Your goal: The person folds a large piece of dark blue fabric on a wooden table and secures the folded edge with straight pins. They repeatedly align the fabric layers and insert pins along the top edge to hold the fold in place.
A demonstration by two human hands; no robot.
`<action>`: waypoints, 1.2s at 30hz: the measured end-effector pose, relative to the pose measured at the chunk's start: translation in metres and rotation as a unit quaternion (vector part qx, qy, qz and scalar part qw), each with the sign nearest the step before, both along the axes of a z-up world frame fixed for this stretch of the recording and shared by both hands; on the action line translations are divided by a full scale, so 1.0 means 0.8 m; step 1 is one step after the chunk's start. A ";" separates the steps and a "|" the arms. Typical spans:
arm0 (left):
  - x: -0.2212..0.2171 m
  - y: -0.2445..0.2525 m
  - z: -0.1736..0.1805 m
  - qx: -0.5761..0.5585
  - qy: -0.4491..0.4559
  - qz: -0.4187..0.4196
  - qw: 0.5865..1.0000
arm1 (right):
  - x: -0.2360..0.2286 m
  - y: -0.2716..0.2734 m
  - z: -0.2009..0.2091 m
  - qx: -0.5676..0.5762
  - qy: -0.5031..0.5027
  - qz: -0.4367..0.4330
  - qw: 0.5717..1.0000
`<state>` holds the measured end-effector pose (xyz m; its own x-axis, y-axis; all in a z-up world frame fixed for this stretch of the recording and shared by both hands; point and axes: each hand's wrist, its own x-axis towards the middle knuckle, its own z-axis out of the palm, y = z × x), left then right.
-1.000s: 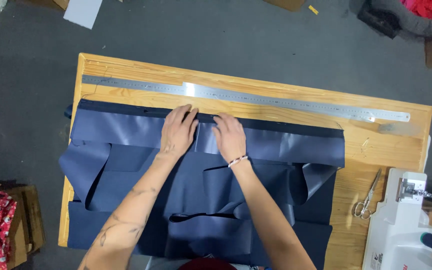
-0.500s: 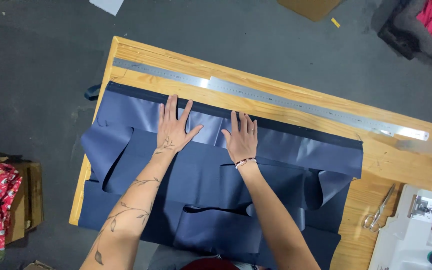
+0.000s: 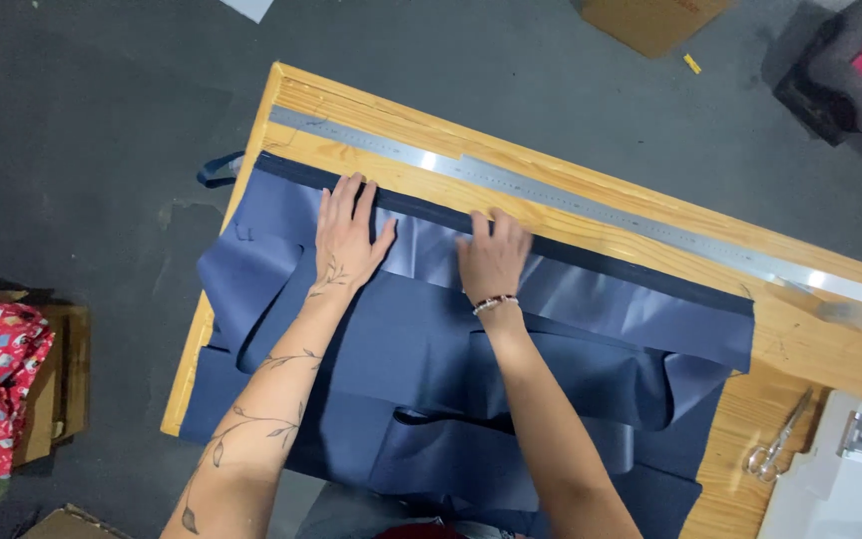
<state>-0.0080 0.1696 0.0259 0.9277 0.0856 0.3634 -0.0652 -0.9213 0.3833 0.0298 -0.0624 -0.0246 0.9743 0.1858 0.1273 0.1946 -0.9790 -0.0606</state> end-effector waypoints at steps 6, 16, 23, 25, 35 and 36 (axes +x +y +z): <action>0.003 0.031 -0.010 0.002 0.072 -0.023 0.997 | 0.054 0.108 0.025 0.326 0.186 0.070 0.924; -0.007 0.038 -0.044 0.035 0.025 -0.026 0.999 | 0.096 0.167 0.034 0.157 0.290 0.121 0.936; -0.006 0.038 -0.046 0.051 0.005 -0.020 0.998 | 0.089 0.172 0.006 0.022 0.103 0.229 0.968; -0.006 0.037 -0.044 0.053 0.005 -0.020 0.998 | 0.092 0.168 0.008 0.025 0.102 0.235 0.966; -0.006 0.033 -0.042 0.041 0.011 -0.011 0.999 | 0.084 0.133 0.040 0.261 0.214 0.141 0.931; -0.002 0.035 -0.044 0.043 0.004 -0.009 0.999 | 0.088 0.141 0.036 0.269 0.213 0.158 0.926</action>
